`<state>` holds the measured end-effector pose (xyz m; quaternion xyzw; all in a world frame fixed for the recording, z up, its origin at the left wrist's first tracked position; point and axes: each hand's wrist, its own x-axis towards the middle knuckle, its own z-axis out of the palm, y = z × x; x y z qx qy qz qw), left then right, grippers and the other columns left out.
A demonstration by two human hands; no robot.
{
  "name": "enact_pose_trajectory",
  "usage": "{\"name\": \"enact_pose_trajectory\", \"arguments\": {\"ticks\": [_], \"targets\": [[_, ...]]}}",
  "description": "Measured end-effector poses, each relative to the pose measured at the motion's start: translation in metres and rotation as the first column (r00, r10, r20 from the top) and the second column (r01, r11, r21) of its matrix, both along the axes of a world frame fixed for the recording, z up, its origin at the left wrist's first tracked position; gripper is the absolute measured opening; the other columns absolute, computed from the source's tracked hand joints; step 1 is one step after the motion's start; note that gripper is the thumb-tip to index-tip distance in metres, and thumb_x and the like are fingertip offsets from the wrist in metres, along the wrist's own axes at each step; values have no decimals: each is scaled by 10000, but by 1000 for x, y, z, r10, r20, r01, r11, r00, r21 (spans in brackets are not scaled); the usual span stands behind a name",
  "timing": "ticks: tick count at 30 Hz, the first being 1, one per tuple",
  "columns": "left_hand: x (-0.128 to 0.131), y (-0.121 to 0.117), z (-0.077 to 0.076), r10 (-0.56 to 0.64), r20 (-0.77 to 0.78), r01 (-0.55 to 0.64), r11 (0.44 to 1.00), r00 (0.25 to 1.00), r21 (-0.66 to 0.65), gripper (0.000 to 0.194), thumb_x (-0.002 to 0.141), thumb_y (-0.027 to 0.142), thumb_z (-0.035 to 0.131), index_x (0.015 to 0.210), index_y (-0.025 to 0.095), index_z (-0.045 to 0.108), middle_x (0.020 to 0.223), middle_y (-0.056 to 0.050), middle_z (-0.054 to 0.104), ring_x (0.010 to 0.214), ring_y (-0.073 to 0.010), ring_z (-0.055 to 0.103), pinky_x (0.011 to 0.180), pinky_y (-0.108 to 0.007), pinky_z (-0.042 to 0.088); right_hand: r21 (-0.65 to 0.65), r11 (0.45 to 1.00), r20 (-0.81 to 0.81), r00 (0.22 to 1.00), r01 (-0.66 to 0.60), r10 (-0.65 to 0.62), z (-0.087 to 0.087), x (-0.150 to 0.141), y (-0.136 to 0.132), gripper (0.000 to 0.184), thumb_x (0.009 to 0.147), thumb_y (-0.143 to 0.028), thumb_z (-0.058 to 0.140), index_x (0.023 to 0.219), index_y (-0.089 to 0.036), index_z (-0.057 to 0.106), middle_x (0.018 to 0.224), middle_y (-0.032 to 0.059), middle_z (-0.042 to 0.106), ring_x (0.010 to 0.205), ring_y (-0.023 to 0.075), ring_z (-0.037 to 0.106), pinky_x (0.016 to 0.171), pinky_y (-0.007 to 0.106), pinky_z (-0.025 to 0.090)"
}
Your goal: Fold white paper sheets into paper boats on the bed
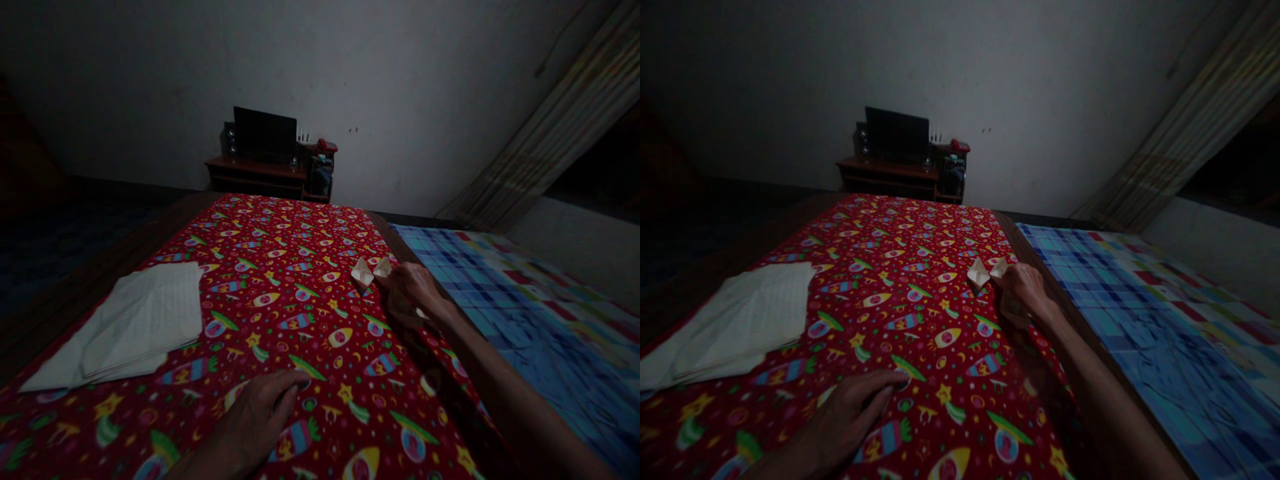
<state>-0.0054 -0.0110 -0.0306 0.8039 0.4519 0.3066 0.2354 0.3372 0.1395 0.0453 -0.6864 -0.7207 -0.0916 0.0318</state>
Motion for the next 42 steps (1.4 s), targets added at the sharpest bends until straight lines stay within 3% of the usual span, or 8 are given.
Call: {"name": "enact_pose_trajectory", "arguments": {"ticks": [10,17,21,26,29,33,38,42], "targets": [[-2,-2,-2,-11,-17,11,1000,1000,-1,278,871,215,442,1016,250,677,960,20,730,856,-131,695,781,-205,552,61,996,-57,996,-63,66,-7,9,-4,216,727,-147,555,887,-156,699,882,106,706,782,196,623,614,228,386],[0,0,0,-13,-1,13,1000,1000,5,281,856,197,445,1004,243,680,945,25,733,840,-117,697,764,-176,549,177,982,-84,994,-61,77,-7,12,-3,264,821,-280,481,758,-132,692,731,107,682,630,168,584,524,237,310],[0,1,2,-8,6,7,1000,1000,29,284,849,192,444,991,238,686,928,27,736,826,-112,699,757,-169,549,278,960,-115,991,-38,72,4,3,-15,321,855,-318,441,821,-119,691,780,115,680,642,169,585,550,237,337],[-1,0,0,-17,4,17,1000,1000,25,286,861,214,431,988,235,687,942,22,734,847,-117,696,778,-174,543,355,899,-220,912,-255,345,14,-38,-57,319,904,-313,428,748,-151,654,714,75,637,603,140,552,567,235,355],[-1,0,-3,-20,0,20,1000,1000,-5,291,866,223,428,1008,239,681,974,17,728,881,-125,689,808,-190,536,320,863,-311,817,-392,486,4,-74,-90,287,915,-278,437,747,-155,634,710,64,617,617,133,538,578,237,352],[0,0,-3,-31,31,32,998,999,-60,301,872,232,416,1023,246,675,982,13,725,889,-131,685,812,-204,534,150,814,-454,692,-561,561,-26,-121,-131,249,914,-212,429,731,-165,591,675,27,572,582,105,484,540,226,305],[-11,7,15,-3,66,11,993,998,-113,311,878,257,397,990,229,686,782,2,729,698,-128,689,676,-193,547,27,763,-482,660,-646,576,-61,-153,-158,210,922,-260,431,780,-181,563,691,8,578,563,95,449,539,233,273],[-47,19,35,102,4,-101,990,995,-93,344,908,326,370,1086,221,646,681,3,695,514,-116,631,535,-189,520,14,788,-482,686,-616,545,-67,-158,-162,218,935,-296,415,763,-198,507,719,-6,567,599,101,443,582,245,274]]}}
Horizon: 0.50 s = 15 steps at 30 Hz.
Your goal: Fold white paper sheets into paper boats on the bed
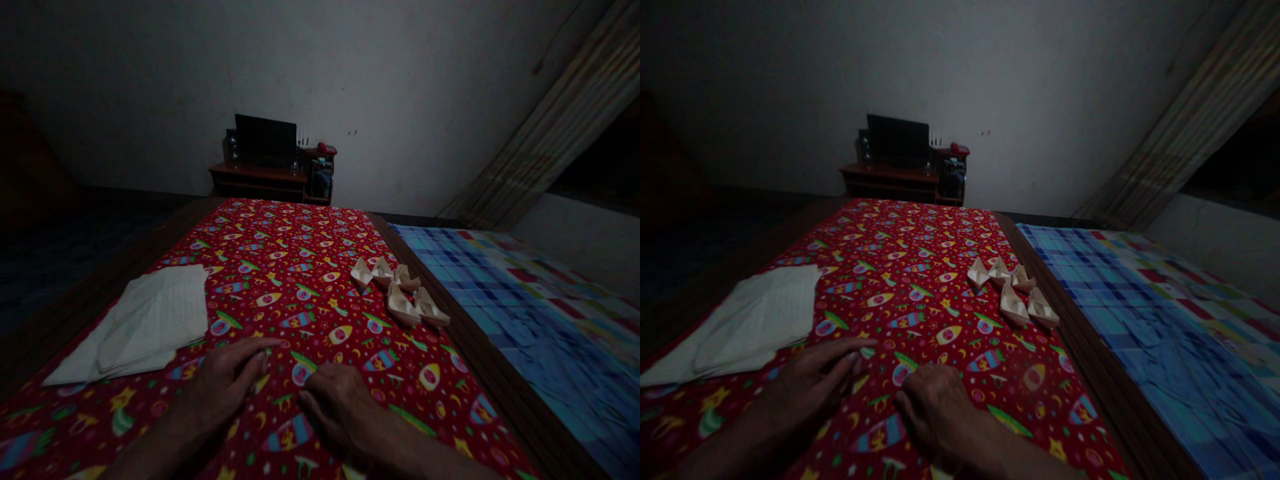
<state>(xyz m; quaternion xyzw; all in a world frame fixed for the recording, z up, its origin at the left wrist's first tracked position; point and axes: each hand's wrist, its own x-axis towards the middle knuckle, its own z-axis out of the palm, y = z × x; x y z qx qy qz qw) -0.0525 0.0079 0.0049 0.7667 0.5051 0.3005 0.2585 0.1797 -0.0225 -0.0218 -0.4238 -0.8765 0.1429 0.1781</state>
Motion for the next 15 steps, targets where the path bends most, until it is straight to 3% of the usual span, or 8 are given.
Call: {"name": "enact_pose_trajectory", "arguments": {"ticks": [2,4,8,11,13,15], "targets": [[-26,5,9,63,-52,-56,990,997,131,325,888,367,422,1063,220,653,828,-26,713,672,-140,674,596,-188,527,-10,1000,-10,1000,3,-3,1,1,0,220,941,-303,403,771,-201,497,737,-6,566,620,104,447,601,245,280],[-55,6,15,71,-161,-33,974,984,226,308,873,387,453,1067,245,647,997,-31,694,865,-167,668,733,-210,529,-15,1000,-19,1000,1,-1,2,2,-1,218,944,-300,394,778,-201,495,749,-3,566,632,107,450,610,245,283],[-106,0,8,214,-353,-69,921,911,383,373,861,429,453,1169,272,594,1148,-44,630,1030,-201,612,899,-291,493,-24,1000,-30,999,-16,15,0,3,-2,210,946,-296,387,790,-203,493,755,-2,559,636,110,443,621,245,289],[-130,-5,-8,251,-502,-31,914,828,405,445,815,461,484,1207,275,582,1239,-64,585,1097,-249,578,916,-367,492,-35,999,-41,999,-17,16,-3,2,-1,201,948,-299,387,810,-204,498,771,1,562,662,113,456,643,244,301],[-135,-5,-15,241,-523,-33,926,818,376,417,831,452,436,1155,267,622,1198,-49,619,1067,-218,602,904,-327,506,-26,1000,-37,999,-9,8,-5,2,1,199,941,-301,401,800,-203,500,760,1,563,659,115,461,637,246,299],[-131,-4,-12,263,-494,-78,928,828,363,413,857,445,342,1023,282,683,1081,-7,681,971,-164,647,856,-248,528,-18,1000,-29,1000,0,-1,-6,2,1,200,936,-300,409,790,-201,504,755,2,565,656,116,465,629,249,297]]}}
